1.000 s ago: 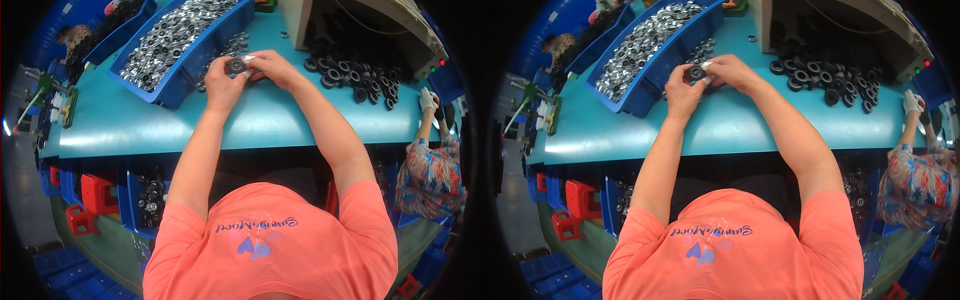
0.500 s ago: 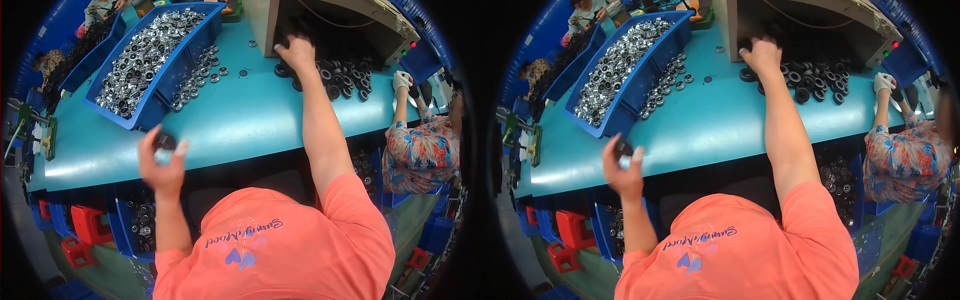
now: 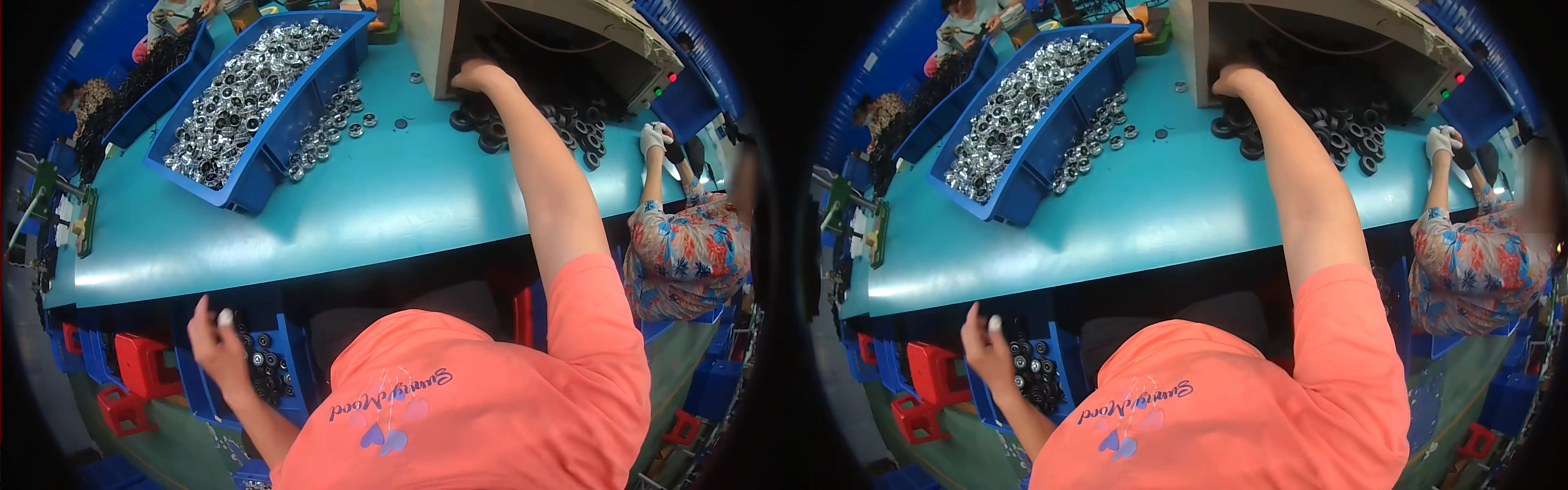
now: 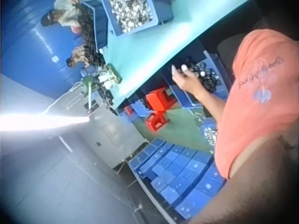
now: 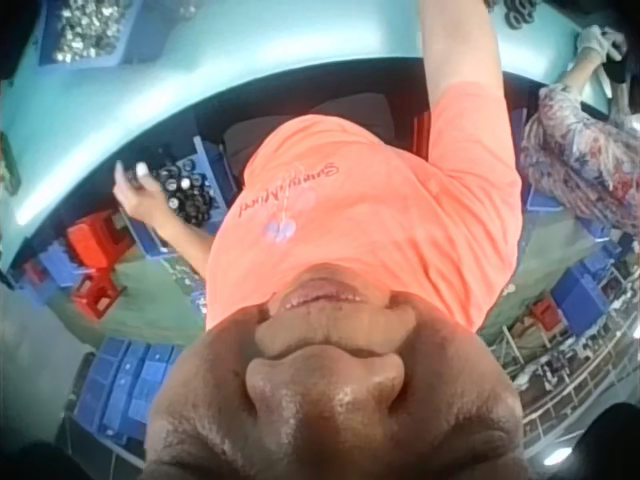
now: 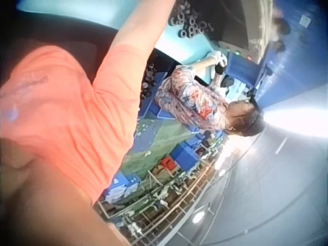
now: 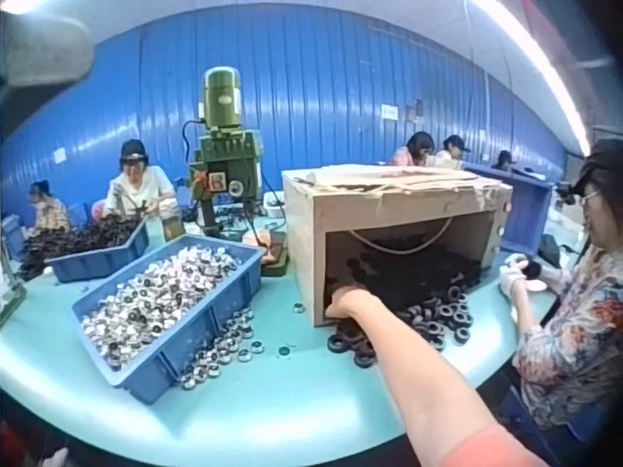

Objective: Assembling small plastic and metal components at a factory workbench.

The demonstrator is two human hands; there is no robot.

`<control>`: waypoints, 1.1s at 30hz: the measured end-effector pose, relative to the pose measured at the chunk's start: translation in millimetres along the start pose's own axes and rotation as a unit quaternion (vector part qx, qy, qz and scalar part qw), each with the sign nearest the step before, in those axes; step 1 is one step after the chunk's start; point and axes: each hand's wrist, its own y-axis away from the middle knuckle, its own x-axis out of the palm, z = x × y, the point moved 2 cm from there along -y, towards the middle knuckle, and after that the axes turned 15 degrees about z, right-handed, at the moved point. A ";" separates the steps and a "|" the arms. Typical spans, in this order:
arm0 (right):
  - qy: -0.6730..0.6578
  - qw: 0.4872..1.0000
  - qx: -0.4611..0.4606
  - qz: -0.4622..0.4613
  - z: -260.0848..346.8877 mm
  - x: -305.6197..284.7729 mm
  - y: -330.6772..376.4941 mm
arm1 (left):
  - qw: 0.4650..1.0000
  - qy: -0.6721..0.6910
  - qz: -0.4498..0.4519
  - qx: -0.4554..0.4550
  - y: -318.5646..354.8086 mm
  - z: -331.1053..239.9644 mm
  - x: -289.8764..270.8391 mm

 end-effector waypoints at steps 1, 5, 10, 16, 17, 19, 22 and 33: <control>0.012 1.000 -0.001 -0.014 -3.8 2.9 -5.4 | 0.998 0.019 0.015 0.063 -16.7 -28.3 13.1; 0.027 0.999 0.000 -0.032 -7.1 3.7 -10.5 | 0.949 0.074 0.074 0.296 -61.9 -130.2 58.3; -0.031 0.993 -0.020 -0.111 -5.8 15.0 -21.8 | 0.866 0.168 0.193 0.430 -112.6 -223.9 101.1; -0.044 0.990 -0.005 -0.131 -10.8 14.9 -18.8 | 0.847 0.327 0.256 0.331 -159.2 -256.4 180.1; -0.018 0.982 -0.022 -0.184 -11.3 18.1 -5.2 | 0.847 0.349 0.250 0.314 -163.2 -253.3 191.2; 0.017 0.969 -0.037 -0.245 -12.3 24.9 39.5 | 0.847 0.351 0.252 0.310 -163.5 -247.0 193.9; 0.016 0.970 0.018 -0.240 -47.2 44.5 88.4 | 0.849 0.307 0.267 0.337 -162.1 -247.7 191.2; 0.010 0.984 0.074 -0.159 -100.7 11.7 -71.6 | 0.841 0.270 0.302 0.358 -170.2 -257.7 194.8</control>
